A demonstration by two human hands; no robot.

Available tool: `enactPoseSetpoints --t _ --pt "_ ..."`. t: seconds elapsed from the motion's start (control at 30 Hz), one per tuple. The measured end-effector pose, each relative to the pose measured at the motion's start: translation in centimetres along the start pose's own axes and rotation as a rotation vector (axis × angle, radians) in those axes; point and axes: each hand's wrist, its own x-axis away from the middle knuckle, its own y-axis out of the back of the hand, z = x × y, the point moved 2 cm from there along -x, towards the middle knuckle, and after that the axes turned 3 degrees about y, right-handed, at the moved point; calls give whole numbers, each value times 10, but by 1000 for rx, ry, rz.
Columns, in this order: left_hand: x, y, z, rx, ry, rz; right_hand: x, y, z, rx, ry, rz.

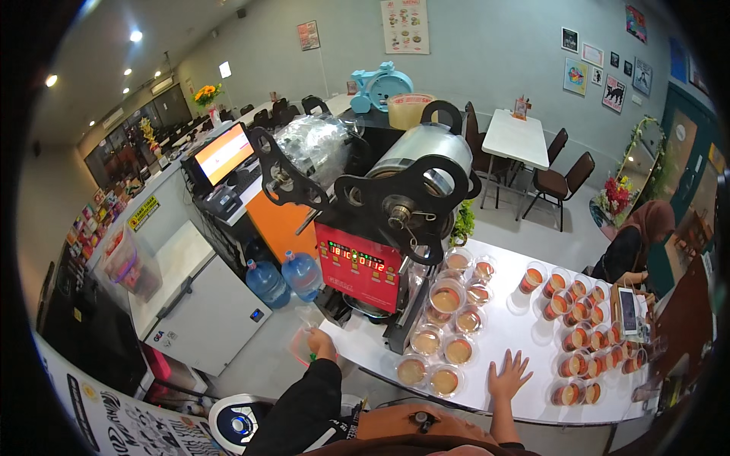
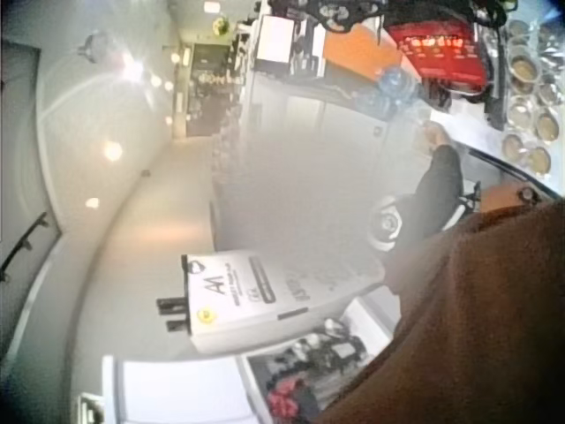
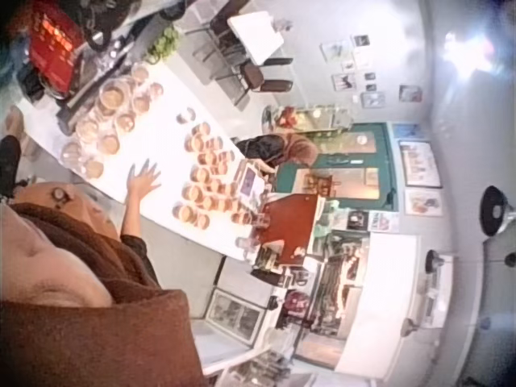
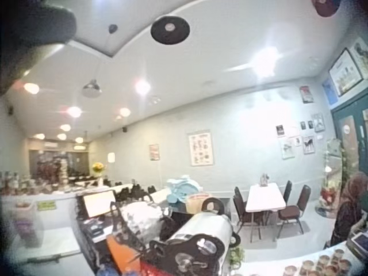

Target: The person places small round desserts into a heat-sealing machine, seals them in plastic, and arranges them on the counter. The person also handles a stack of pre-sealed dessert cups and places them on the counter.

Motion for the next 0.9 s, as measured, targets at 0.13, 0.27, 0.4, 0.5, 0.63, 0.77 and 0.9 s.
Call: enactPoseSetpoints --t 0.13,0.27,0.4,0.5,0.63,0.77,0.9 --pt "2 -6 11 -3 -2 19 3 2 -3 29 9 -6" --pt "-24 -8 17 61 -17 0 0 -3 6 10 34 9" --pt "22 22 -12 -30 88 170 2 0 -2 65 -4 -4" --pt "12 22 -7 2 71 129 1 -3 2 52 14 4" --pt "21 24 -10 27 20 82 2 -1 2 50 9 3" --pt "7 18 -3 4 1 -5 2 0 7 44 21 14" --pt "20 21 -9 8 -51 60 3 -1 2 44 6 3"
